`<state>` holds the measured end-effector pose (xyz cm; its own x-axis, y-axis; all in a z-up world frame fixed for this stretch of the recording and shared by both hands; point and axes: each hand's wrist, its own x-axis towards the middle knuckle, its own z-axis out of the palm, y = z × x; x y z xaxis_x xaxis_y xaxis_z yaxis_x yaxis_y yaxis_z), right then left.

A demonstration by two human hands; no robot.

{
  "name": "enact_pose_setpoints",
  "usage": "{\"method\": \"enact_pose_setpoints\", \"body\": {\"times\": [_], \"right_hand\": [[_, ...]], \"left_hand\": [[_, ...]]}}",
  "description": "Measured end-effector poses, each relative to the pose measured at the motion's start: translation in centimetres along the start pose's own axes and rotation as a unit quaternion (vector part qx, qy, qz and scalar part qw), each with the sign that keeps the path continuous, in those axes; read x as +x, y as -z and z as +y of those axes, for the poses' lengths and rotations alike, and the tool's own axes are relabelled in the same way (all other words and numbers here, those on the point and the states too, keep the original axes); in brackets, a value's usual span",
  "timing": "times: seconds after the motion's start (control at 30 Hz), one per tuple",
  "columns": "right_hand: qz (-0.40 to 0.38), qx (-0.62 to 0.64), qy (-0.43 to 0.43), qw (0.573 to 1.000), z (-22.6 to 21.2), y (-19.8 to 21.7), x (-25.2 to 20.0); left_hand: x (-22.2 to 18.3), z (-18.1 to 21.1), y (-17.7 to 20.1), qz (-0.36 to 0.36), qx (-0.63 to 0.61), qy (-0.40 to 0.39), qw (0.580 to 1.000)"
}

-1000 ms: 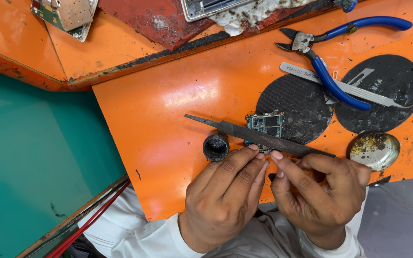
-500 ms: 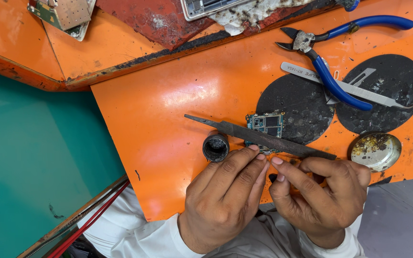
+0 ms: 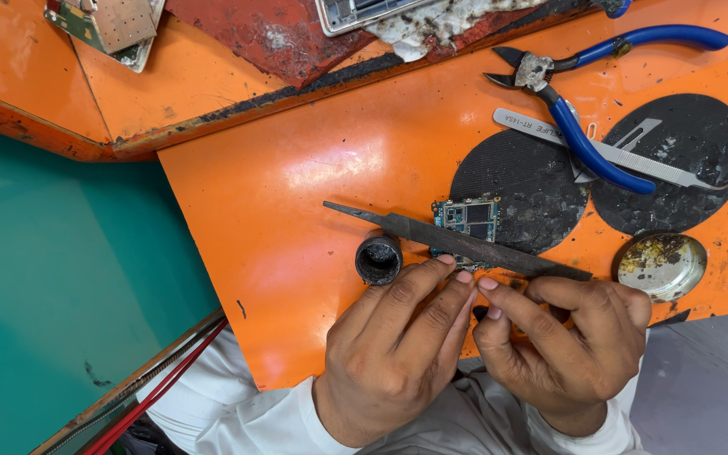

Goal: The person manipulates a small electronic circuit board using tweezers and pliers, files a metal part, applies a substance from a tube, and uses a soldering iron to work on the board.

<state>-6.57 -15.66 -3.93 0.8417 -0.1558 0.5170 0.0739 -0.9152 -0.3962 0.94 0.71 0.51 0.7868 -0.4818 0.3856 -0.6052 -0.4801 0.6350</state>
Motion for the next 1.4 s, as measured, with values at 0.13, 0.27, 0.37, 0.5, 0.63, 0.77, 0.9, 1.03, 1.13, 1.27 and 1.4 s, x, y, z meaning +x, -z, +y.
{"method": "enact_pose_setpoints", "body": {"times": [0.13, 0.27, 0.37, 0.5, 0.63, 0.77, 0.9, 1.03, 1.13, 1.27, 1.4], "right_hand": [[0.003, 0.000, 0.001, 1.000, 0.0, -0.1, 0.1], [0.003, 0.002, 0.002, 1.000, 0.0, -0.1, 0.1], [0.006, 0.004, 0.003, 1.000, 0.0, -0.1, 0.1], [0.019, 0.009, 0.003, 1.000, 0.1, -0.3, -0.1], [0.050, 0.015, 0.007, 0.999, 0.2, -0.6, -0.4], [0.082, 0.026, 0.008, 0.996, 0.4, -0.8, -0.7], [0.118, 0.040, 0.008, 0.992, 0.5, -1.0, -1.0], [0.159, 0.126, -0.016, 0.979, 0.6, -0.6, -1.5], [0.196, 0.201, -0.052, 0.958, 0.4, 0.2, -2.2], [0.255, 0.224, -0.057, 0.939, -0.3, 1.7, -2.7], [0.272, 0.228, -0.048, 0.934, -1.9, 3.1, -2.9]], "left_hand": [[-0.1, 0.0, 0.1, -0.008, 0.008, 0.001, 1.000], [-0.1, 0.0, 0.0, -0.010, 0.015, 0.001, 1.000], [-0.1, 0.0, 0.1, -0.009, 0.010, 0.000, 1.000], [-0.1, 0.0, -0.1, 0.006, -0.008, -0.009, 1.000], [0.0, 0.2, 0.0, 0.033, -0.014, -0.023, 0.999], [-0.1, 0.2, 0.3, 0.052, -0.030, -0.049, 0.997], [-0.8, 0.3, 0.6, 0.097, -0.048, -0.058, 0.992], [-1.7, 0.1, 0.2, 0.175, -0.078, -0.064, 0.979], [-2.3, -0.2, 0.0, 0.210, -0.109, -0.048, 0.970], [-2.6, -0.2, 0.1, 0.242, -0.136, -0.053, 0.959], [-2.8, -0.2, 1.3, 0.221, -0.145, -0.020, 0.964]]}}
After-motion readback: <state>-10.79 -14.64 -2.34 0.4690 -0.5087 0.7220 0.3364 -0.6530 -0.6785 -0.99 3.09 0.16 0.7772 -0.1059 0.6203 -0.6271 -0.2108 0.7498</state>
